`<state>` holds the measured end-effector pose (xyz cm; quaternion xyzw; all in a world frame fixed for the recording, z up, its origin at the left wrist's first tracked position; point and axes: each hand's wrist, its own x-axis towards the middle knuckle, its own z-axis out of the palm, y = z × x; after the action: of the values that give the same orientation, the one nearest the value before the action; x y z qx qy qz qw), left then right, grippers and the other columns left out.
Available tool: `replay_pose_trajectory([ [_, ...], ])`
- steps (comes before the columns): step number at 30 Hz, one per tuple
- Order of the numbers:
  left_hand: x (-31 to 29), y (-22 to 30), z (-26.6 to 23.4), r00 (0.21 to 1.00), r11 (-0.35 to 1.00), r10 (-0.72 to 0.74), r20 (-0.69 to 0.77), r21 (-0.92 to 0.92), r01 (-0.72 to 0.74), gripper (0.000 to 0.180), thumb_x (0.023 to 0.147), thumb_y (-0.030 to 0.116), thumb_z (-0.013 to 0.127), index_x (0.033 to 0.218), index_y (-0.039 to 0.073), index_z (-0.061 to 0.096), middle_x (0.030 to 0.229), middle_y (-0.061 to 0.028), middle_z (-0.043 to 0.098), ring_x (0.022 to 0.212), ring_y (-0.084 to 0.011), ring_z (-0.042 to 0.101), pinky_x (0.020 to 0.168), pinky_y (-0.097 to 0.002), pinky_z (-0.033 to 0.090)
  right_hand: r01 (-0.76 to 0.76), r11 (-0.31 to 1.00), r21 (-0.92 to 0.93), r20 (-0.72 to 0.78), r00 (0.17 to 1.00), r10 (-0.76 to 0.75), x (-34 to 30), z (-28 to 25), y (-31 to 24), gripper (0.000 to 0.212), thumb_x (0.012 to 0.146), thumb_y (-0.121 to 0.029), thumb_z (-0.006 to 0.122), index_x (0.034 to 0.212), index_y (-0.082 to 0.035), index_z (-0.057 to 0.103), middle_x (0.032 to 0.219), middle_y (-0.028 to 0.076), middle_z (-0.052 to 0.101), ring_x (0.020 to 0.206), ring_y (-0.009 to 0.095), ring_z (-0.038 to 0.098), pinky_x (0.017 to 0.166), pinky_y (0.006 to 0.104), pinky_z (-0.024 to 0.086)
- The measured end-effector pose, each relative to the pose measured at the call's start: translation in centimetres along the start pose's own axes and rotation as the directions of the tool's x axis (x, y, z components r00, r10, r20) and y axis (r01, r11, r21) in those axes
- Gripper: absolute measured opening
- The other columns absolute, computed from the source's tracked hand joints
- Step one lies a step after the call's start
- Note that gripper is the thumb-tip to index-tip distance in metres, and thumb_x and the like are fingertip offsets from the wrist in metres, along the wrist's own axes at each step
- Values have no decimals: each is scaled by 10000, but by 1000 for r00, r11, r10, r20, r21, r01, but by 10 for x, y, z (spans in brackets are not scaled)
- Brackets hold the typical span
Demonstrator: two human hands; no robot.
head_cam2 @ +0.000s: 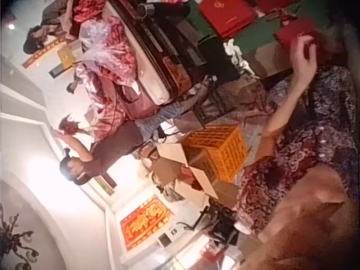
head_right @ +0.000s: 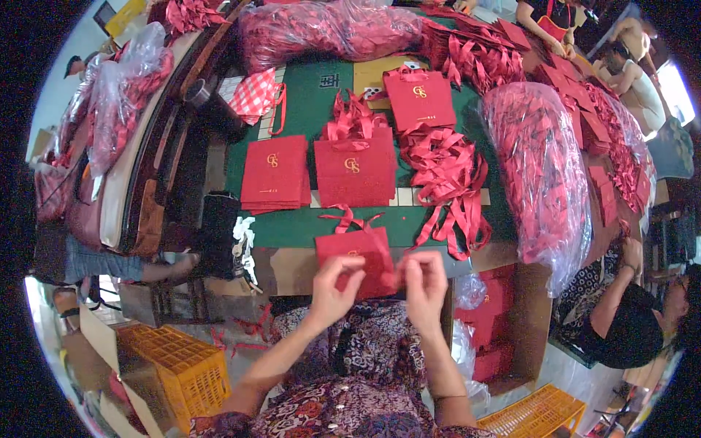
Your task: The person removes red ribbons from a plastic bag, then threads a ribbon through the holes of a red gift bag and ties it into a bow. They repeat this process, threading and tying ribbons onto additional red gift bags one at a time.
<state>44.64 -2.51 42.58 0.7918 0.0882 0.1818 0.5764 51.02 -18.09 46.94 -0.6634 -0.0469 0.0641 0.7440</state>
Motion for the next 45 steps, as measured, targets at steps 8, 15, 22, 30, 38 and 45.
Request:
replay_pose_trajectory([
  [8, 42, -33, -19, 981, 810, 152, 120, 554, -193, 464, 774, 178, 765, 1200, 78, 610, 1180, -83, 600, 1102, -313, 509, 893, -439, 412, 190, 879, -436, 246, 965, -87, 6, 11, 3, 97, 908, -73, 687, 929, -11, 616, 781, 47, 595, 652, 107, 545, 599, 267, 451],
  [15, 48, -34, -14, 981, 815, 109, 158, 551, -180, 464, 749, 180, 785, 1175, 96, 623, 1078, -91, 585, 1050, -311, 510, 858, -441, 398, 254, 705, -662, 176, 967, -183, 27, 31, 58, 120, 888, -112, 690, 940, -11, 652, 847, 168, 659, 726, 282, 658, 658, 366, 511],
  [22, 49, -32, -12, 990, 920, -39, 136, 393, -17, 306, 758, 100, 750, 1033, 100, 615, 1001, -55, 641, 964, -282, 566, 847, -435, 393, 201, 729, -654, 115, 979, -167, 33, 36, 60, 137, 876, -137, 705, 897, -10, 655, 759, 159, 656, 662, 282, 651, 618, 370, 499],
  [30, 44, -22, -7, 995, 915, 22, 97, 399, -59, 290, 771, 26, 689, 1043, 100, 621, 953, -48, 680, 919, -268, 585, 841, -426, 388, 276, 651, -707, 190, 961, -201, 35, 39, 50, 144, 844, -126, 715, 823, -21, 619, 703, 137, 644, 615, 296, 635, 577, 404, 488],
  [38, 31, -16, 1, 988, 867, 140, 63, 475, -153, 279, 780, 15, 669, 1044, 107, 656, 901, -45, 671, 881, -259, 567, 846, -407, 386, 258, 569, -781, 209, 966, -151, 32, 39, 45, 109, 819, -101, 707, 841, -29, 628, 718, 142, 632, 630, 315, 630, 577, 416, 487],
  [45, 38, -26, -12, 996, 909, 27, 91, 412, -62, 274, 790, 64, 674, 1057, 117, 643, 946, -39, 684, 896, -266, 582, 850, -426, 387, 236, 741, -629, 288, 956, -60, 31, 32, 32, 140, 875, -131, 690, 956, -21, 661, 898, 173, 689, 828, 372, 678, 712, 439, 532],
])
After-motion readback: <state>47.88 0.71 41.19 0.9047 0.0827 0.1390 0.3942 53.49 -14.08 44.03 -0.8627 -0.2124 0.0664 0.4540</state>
